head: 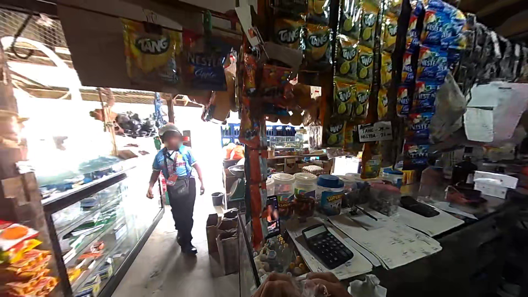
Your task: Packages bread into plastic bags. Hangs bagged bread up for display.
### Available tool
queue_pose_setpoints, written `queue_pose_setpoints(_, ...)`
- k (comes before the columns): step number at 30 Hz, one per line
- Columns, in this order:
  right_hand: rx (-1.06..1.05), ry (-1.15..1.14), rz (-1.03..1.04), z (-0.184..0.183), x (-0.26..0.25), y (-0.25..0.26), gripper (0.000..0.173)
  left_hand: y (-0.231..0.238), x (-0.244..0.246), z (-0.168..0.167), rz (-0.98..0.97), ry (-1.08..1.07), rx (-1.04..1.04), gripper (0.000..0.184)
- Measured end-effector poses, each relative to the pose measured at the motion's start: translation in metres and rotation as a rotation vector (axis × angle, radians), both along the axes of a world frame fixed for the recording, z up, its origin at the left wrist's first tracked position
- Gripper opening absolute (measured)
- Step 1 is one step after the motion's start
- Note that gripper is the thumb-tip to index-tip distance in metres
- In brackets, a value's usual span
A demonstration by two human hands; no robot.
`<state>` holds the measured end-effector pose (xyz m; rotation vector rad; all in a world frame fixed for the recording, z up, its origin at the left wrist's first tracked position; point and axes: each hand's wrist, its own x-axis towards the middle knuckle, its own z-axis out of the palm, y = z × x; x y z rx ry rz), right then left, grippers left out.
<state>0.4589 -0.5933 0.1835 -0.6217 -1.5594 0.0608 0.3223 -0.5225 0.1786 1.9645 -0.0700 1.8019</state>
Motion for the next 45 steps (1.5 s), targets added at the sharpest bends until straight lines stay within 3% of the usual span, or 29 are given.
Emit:
queue_pose_setpoints(5, 0.050, 0.031, -0.044, 0.025, 0.003, -0.005, 0.012, -0.004, 0.010, 0.021, 0.073, -0.030, 0.074, 0.010)
queue_pose_setpoints(17, 0.174, -0.115, -0.055, 0.058, -0.010, 0.010, 0.012, 0.004, -0.006, 0.047, 0.237, -0.101, 0.231, 0.011)
queue_pose_setpoints(28, 0.302, -0.074, -0.003, 0.088, -0.058, 0.044, 0.012, 0.027, -0.049, 0.074, 0.416, -0.173, 0.334, 0.015)
queue_pose_setpoints(35, 0.385, -0.140, -0.051, 0.121, -0.083, 0.067, 0.013, 0.053, -0.079, 0.113, 0.350, -0.142, 0.406, 0.017)
queue_pose_setpoints(45, 0.427, -0.095, -0.295, 0.145, -0.114, 0.095, 0.013, 0.095, -0.136, 0.127, 0.389, -0.016, 0.501, 0.021)
